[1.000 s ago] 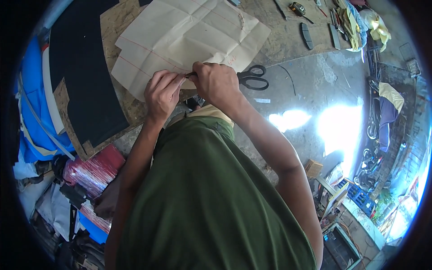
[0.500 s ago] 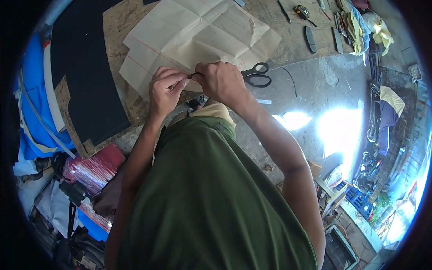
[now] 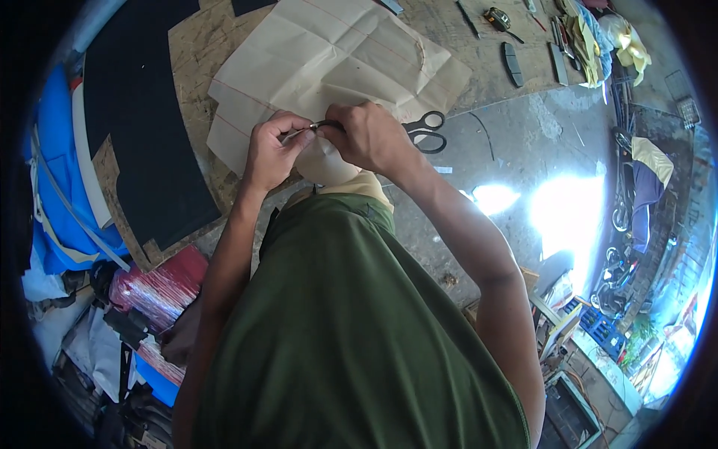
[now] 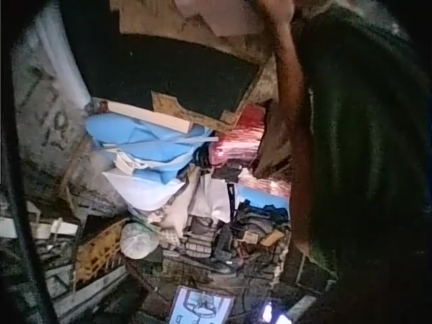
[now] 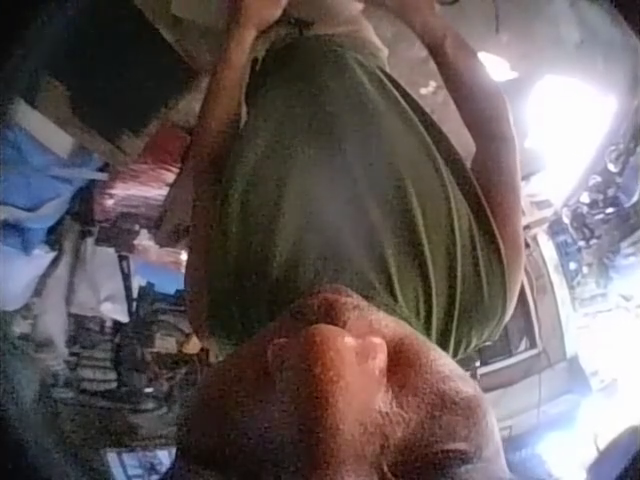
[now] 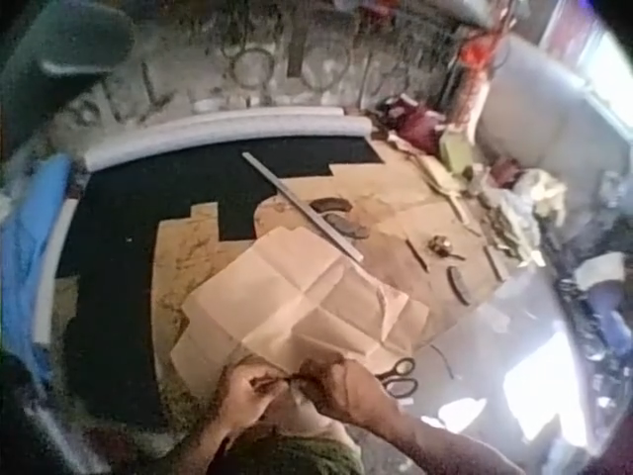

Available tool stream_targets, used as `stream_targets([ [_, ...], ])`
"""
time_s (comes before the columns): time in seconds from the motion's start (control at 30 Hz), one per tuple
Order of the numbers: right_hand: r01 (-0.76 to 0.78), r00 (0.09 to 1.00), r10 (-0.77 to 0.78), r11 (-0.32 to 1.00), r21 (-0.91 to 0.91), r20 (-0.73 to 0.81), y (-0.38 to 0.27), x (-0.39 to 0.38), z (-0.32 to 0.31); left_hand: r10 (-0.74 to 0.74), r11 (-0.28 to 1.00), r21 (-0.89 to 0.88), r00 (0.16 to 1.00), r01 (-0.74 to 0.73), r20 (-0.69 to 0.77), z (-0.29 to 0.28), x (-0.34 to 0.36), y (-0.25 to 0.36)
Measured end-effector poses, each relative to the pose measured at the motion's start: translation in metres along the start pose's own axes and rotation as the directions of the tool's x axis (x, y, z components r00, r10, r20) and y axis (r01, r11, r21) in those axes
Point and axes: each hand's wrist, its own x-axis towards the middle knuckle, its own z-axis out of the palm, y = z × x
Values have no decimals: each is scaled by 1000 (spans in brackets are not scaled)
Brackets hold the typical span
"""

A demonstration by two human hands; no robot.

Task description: Marking and prepping fabric patterns for furniture reupholstery using a template and ruler.

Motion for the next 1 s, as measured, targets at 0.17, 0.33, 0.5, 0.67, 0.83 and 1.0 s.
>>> stream_targets([
  [0.17,44,997,-50,993,-112,-55,3,0,-4,39,999,-25,998,-40,-49,10,5,6],
  [0.33,30,939,-10,998,54,-344,13,-2,-29,107,992,79,979,-94,-172,29,15,14],
  [0.5,-43,824,154,976,212,-545,49,-18,-73,105,986,162,904,-40,-415,56,18,14],
  [0.67,-112,686,345,920,375,-641,122,-40,-117,88,984,177,866,0,-492,94,50,55],
  [0.83,-98,529,511,829,550,-677,240,-55,-170,-23,992,92,823,91,-568,143,97,108],
  [1.0,-181,460,589,795,579,-665,389,-83,-247,-206,932,109,750,347,-628,167,137,141],
])
